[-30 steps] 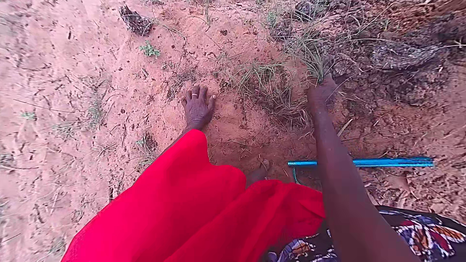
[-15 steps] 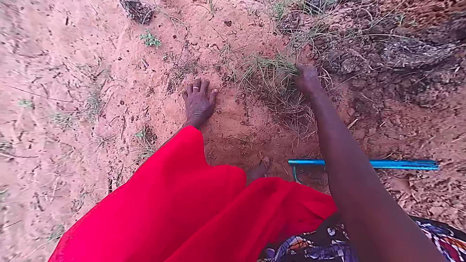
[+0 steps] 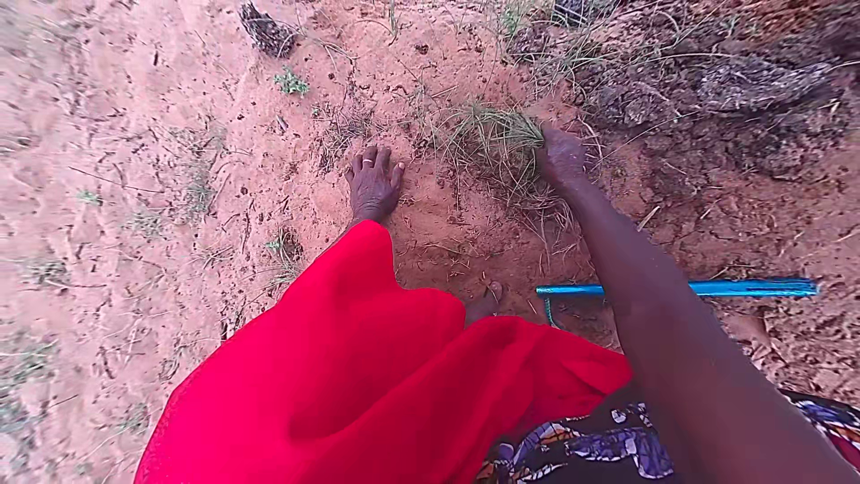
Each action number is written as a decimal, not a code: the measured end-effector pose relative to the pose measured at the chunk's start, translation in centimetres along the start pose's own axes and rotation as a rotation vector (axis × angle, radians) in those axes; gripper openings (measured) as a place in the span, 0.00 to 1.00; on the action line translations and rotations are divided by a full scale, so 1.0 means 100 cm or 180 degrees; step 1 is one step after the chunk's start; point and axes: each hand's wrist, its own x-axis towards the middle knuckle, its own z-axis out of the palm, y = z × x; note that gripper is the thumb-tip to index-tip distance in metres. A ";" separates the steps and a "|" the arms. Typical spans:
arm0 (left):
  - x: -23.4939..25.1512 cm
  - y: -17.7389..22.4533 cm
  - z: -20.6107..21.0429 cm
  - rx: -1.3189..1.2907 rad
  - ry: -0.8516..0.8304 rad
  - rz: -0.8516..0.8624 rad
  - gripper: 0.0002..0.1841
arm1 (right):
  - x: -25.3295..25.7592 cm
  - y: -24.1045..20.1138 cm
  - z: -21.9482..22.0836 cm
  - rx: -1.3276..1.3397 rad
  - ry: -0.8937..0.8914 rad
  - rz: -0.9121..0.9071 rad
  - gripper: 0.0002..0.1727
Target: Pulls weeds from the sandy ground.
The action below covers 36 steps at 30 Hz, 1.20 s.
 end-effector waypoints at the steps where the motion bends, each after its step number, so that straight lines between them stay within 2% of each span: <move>1: 0.000 -0.001 0.000 0.0008 0.0007 -0.0011 0.32 | -0.013 0.005 -0.008 0.0131 0.0184 0.0143 0.21; 4: 0.001 0.001 0.002 0.0000 0.0036 -0.0042 0.33 | -0.042 0.048 -0.027 0.0786 0.0809 0.0663 0.25; 5: 0.000 0.002 0.002 0.0005 0.0030 -0.0039 0.33 | -0.045 0.066 -0.029 0.1046 0.0970 0.0680 0.26; 7: -0.002 0.003 0.003 0.0002 0.0015 -0.0029 0.33 | -0.049 0.086 -0.031 0.1345 0.0922 0.0558 0.35; 9: 0.000 0.003 0.002 0.0019 0.0029 -0.0017 0.34 | -0.049 0.073 -0.036 0.1294 0.0622 0.0283 0.31; 12: -0.001 0.003 0.001 0.0036 0.0000 -0.0013 0.33 | -0.039 0.035 -0.031 0.0699 -0.0016 -0.0032 0.23; 14: 0.000 0.002 0.001 0.0025 -0.0003 0.0000 0.33 | -0.026 0.015 -0.019 0.0306 -0.0371 -0.0198 0.25; 16: 0.000 0.002 0.001 0.0011 0.0010 0.0023 0.33 | -0.016 0.003 -0.007 0.0279 -0.0445 -0.0253 0.23; 24: 0.000 0.004 -0.001 -0.0001 -0.0042 -0.0039 0.33 | 0.009 0.003 0.043 0.2915 0.0758 -0.0066 0.20; 27: -0.001 0.004 -0.002 0.0013 -0.0042 -0.0069 0.33 | 0.012 -0.009 0.051 0.3908 0.0995 0.0559 0.17; 33: 0.000 0.004 -0.002 0.0035 -0.0049 -0.0031 0.33 | -0.025 -0.020 0.048 0.3710 0.1210 0.1492 0.21; 36: -0.001 0.004 -0.002 0.0025 -0.0049 -0.0029 0.32 | -0.060 -0.010 0.047 0.3331 0.1453 0.1407 0.21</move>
